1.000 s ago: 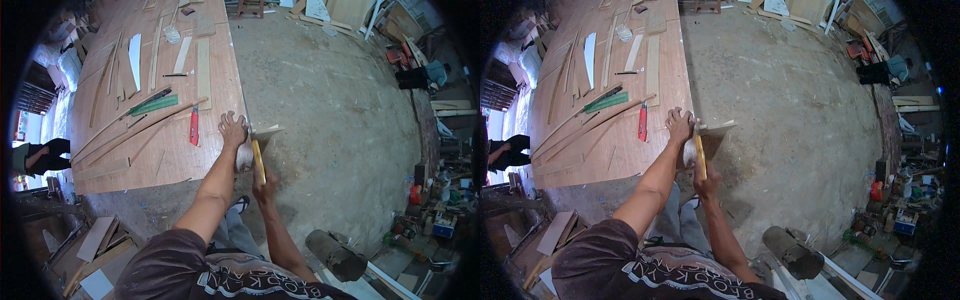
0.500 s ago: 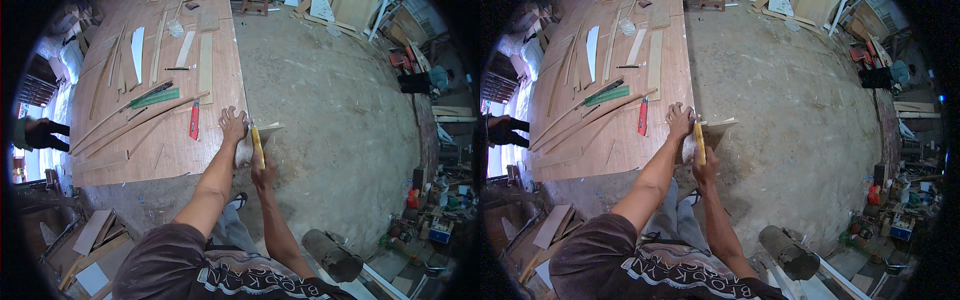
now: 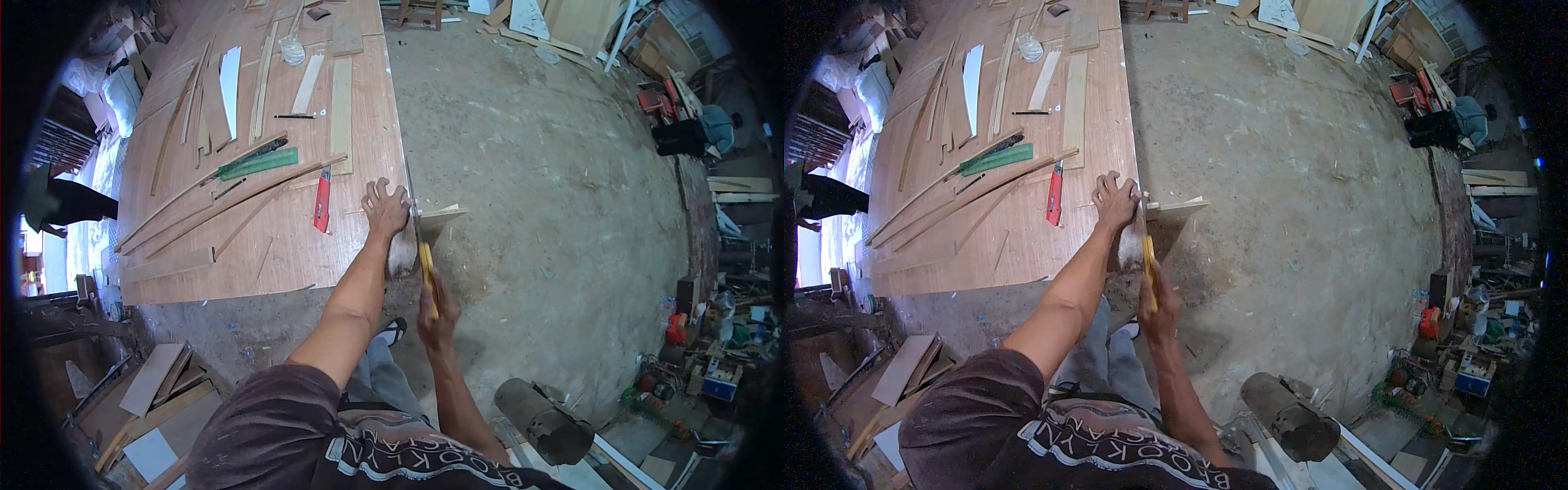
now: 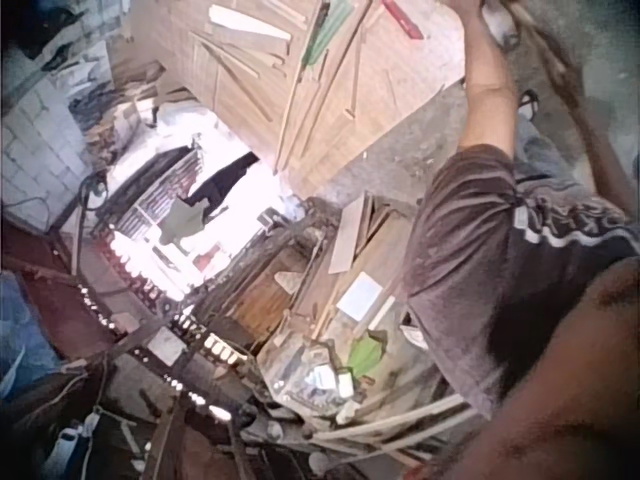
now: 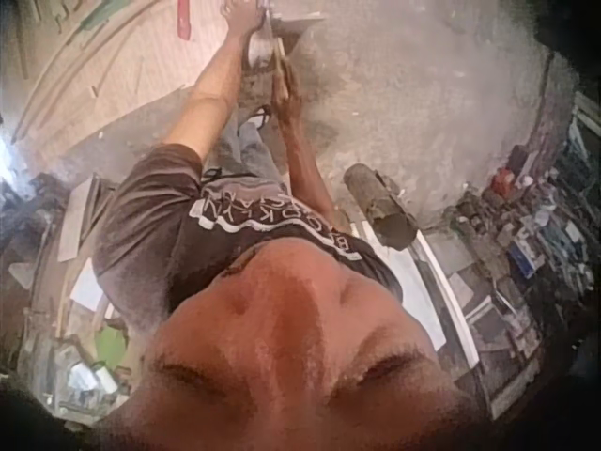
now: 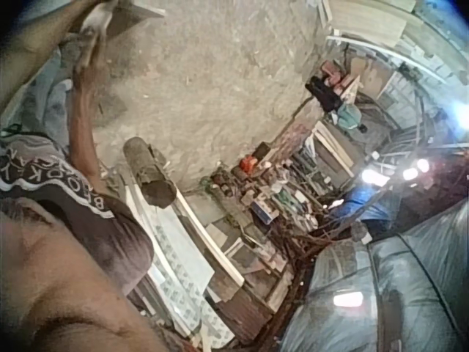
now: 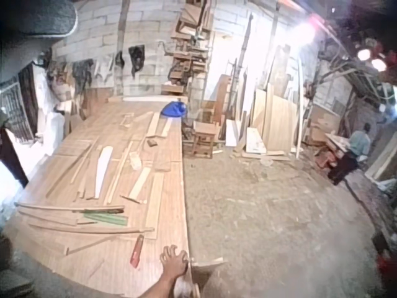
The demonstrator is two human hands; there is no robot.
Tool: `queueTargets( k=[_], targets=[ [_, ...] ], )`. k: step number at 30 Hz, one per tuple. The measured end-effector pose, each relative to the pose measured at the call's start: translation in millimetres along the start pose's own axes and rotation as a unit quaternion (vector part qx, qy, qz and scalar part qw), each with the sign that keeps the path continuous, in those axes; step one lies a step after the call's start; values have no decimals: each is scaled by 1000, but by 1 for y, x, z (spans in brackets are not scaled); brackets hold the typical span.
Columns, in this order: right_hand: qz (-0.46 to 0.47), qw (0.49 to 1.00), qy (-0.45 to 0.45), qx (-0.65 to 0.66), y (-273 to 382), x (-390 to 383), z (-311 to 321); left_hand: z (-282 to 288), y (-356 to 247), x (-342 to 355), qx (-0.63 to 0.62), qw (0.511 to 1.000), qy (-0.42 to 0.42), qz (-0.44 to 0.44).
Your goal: Sawing a piece of wood after marking it.
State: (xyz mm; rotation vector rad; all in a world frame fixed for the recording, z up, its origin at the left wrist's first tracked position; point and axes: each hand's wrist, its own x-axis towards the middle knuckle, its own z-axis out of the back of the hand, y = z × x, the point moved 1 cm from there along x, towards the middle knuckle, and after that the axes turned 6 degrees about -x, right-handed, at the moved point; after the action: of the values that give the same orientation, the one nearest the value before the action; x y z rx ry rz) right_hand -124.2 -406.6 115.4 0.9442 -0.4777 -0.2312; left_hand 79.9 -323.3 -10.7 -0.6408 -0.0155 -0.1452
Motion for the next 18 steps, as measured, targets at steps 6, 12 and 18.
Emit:
queueTargets(
  k=[6, 12, 18],
  targets=[
    [-68, 996, 49, -2, 14, 20, 11, -4, -20, 4, -28, 999, 9, 37],
    [-60, 997, 36, 17, 0, 11, 5, 4, -10, 9, -9, 999, 36, 26],
    [-65, 996, 40, 42, 1, 3, 1, 6, -6, 9, 7, 1000, 9, 25]
  ],
)
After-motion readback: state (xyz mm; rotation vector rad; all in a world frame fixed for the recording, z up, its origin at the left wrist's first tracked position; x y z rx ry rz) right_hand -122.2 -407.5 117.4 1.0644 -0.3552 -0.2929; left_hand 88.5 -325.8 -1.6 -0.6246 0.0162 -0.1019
